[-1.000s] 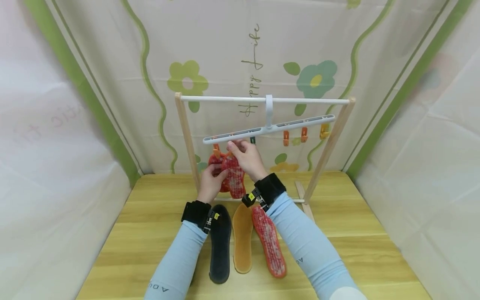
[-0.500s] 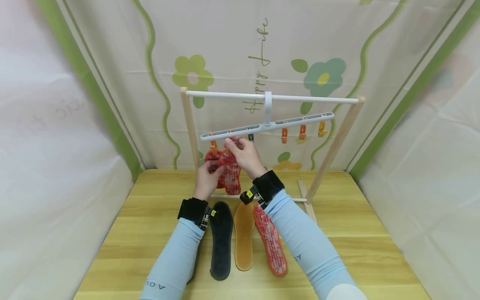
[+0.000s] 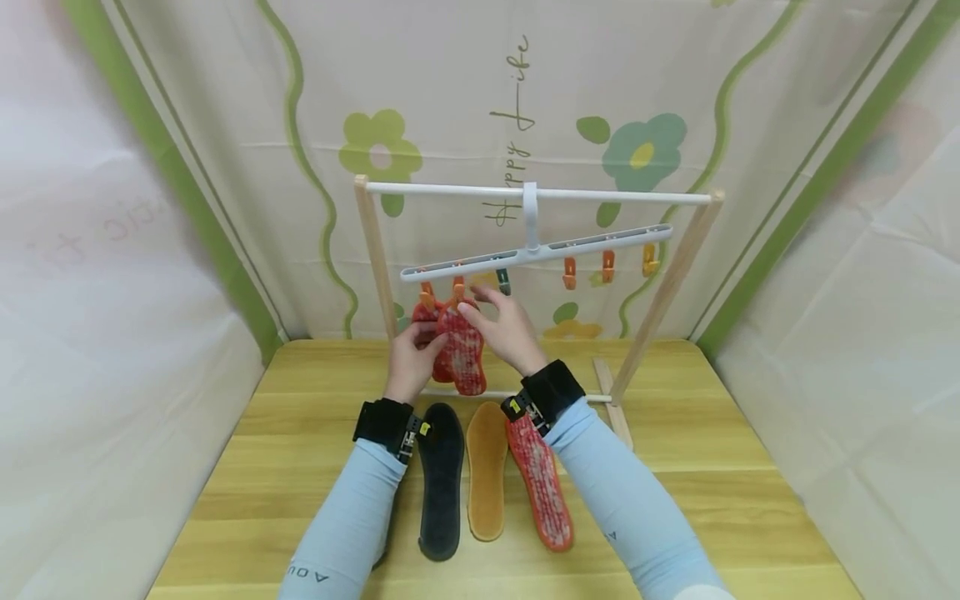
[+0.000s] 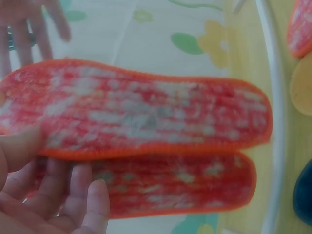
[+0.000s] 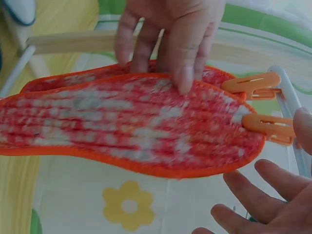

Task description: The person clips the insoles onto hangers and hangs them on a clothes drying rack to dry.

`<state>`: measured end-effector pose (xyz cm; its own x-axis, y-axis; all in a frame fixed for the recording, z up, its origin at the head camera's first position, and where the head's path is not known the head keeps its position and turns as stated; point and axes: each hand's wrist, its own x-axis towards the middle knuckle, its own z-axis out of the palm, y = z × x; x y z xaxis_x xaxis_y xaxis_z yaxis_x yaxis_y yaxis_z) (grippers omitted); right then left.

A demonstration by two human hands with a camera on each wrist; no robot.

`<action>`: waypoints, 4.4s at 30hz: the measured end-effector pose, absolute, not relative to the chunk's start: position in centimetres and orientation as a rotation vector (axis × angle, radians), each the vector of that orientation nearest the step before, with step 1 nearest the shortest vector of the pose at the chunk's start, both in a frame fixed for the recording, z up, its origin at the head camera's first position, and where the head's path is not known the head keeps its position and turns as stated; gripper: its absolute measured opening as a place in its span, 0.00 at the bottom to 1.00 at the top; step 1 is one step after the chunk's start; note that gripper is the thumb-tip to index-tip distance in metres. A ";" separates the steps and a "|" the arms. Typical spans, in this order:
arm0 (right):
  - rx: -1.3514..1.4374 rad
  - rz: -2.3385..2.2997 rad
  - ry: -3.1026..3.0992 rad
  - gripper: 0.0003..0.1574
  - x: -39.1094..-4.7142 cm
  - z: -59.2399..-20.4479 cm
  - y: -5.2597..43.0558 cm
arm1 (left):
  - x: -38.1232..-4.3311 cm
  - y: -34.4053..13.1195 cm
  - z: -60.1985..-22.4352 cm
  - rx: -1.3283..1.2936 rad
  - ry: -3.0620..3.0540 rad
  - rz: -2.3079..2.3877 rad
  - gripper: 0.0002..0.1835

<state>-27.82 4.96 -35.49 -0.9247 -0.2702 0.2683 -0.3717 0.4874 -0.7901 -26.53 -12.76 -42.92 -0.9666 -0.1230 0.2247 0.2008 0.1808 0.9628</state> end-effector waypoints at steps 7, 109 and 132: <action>0.529 1.374 -2.660 0.39 -26.5 -37.3 7.4 | -26.4 -12.2 -42.9 -0.074 -2.189 -1.907 0.12; -0.217 1.120 -3.086 0.34 -19.7 -54.0 15.8 | -12.8 -13.0 -51.8 -0.147 -2.526 -1.624 0.11; -0.113 1.393 -2.802 0.23 -16.7 -47.6 18.3 | -19.4 -11.8 -41.0 -0.436 -2.256 -1.668 0.20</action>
